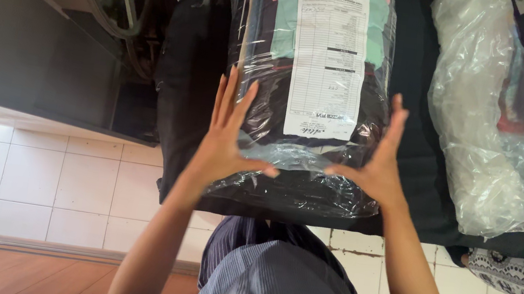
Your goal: The person folds a stack of clothes, places them into a clear plastic bag, and seals the bag using a yellow stapler. The person repeatedly smooths the package and staples the edges to secure the contents.
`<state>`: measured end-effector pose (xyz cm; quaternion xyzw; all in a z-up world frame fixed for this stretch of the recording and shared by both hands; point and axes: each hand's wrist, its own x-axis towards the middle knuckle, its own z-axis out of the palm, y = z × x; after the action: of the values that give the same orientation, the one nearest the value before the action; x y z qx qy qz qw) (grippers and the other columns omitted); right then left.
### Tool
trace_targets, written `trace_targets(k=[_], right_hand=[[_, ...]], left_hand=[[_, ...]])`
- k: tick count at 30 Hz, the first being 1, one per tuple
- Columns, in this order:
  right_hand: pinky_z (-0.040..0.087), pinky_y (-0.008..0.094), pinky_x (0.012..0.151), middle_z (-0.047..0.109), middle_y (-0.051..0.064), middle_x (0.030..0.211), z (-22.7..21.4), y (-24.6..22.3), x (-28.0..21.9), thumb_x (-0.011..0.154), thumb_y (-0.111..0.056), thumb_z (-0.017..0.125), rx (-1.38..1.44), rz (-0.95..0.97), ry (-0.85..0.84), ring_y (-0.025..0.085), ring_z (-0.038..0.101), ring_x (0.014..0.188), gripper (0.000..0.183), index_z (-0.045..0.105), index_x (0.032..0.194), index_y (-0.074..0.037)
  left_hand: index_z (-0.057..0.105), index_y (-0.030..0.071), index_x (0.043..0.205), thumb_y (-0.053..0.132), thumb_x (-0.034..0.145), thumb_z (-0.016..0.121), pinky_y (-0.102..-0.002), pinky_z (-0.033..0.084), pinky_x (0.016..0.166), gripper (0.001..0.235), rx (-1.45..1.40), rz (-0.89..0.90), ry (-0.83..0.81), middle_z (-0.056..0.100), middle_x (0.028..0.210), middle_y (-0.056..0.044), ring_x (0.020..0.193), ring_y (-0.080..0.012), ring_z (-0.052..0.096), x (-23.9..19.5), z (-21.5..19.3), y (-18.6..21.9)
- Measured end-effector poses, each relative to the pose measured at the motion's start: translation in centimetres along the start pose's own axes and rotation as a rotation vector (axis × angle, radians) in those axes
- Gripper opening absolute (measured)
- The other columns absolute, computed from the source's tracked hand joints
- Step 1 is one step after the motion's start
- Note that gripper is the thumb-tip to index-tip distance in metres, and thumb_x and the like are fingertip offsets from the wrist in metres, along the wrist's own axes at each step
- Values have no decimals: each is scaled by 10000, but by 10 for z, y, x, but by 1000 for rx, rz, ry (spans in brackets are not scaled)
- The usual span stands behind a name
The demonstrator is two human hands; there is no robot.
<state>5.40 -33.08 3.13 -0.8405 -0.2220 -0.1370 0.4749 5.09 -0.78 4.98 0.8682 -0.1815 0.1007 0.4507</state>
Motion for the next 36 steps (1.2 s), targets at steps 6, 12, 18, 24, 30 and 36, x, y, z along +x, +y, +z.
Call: trace_targets(k=[6, 12, 18, 24, 30, 36], right_hand=[[191, 549, 1283, -217, 166, 1674, -9, 13, 4, 406, -219, 1047, -80, 89, -102, 398, 10, 1592, 1739, -231, 1583, -148], [315, 454, 1243, 54, 176, 1690, 29, 26, 0, 635, -1, 965, 25, 255, 60, 337, 330, 1557, 1436, -87, 1612, -29], [455, 411, 1229, 325, 211, 1631, 47, 13, -13, 774, 58, 913, 1, 298, 209, 320, 498, 1480, 1231, 27, 1626, -24], [452, 461, 1186, 271, 236, 1674, -6, 11, -16, 660, -72, 950, 129, 427, -22, 347, 478, 1454, 1399, -40, 1645, -153], [311, 546, 1220, -34, 200, 1784, -66, 41, 20, 536, -309, 972, 347, 235, -172, 405, 169, 1621, 1571, -122, 1663, -288], [188, 536, 1328, 70, 176, 1768, -11, 43, 40, 487, -316, 937, 45, -31, -51, 380, 124, 1646, 1412, 195, 1674, -136]], left_hand=[[1, 163, 1627, 323, 367, 1032, -547, 418, 1084, 1635, -31, -21, -148, -167, 1659, -205, 1513, -498, 130, -5, -28, -20], [78, 127, 1618, 26, 654, 860, -410, 630, 892, 1246, -35, -280, -85, -44, 1729, -150, 1285, -447, 577, -21, 10, -26], [169, 138, 1642, -53, 832, 737, -404, 614, 956, 1007, -1, -277, 185, 145, 1741, -159, 1349, -429, 564, -40, 40, -13], [144, 202, 1603, 233, 554, 984, -558, 251, 1154, 1344, -28, -342, -188, 103, 1703, -131, 1520, -409, 172, -41, -21, -4], [142, 212, 1673, 531, 425, 989, -631, 129, 1261, 1542, -201, -34, -157, -72, 1745, -205, 1611, -452, -59, 9, -63, -25], [310, 183, 1598, 459, 366, 1010, -644, 123, 1236, 1444, -143, 98, -41, 55, 1722, -176, 1579, -481, -17, 41, -7, -27]])
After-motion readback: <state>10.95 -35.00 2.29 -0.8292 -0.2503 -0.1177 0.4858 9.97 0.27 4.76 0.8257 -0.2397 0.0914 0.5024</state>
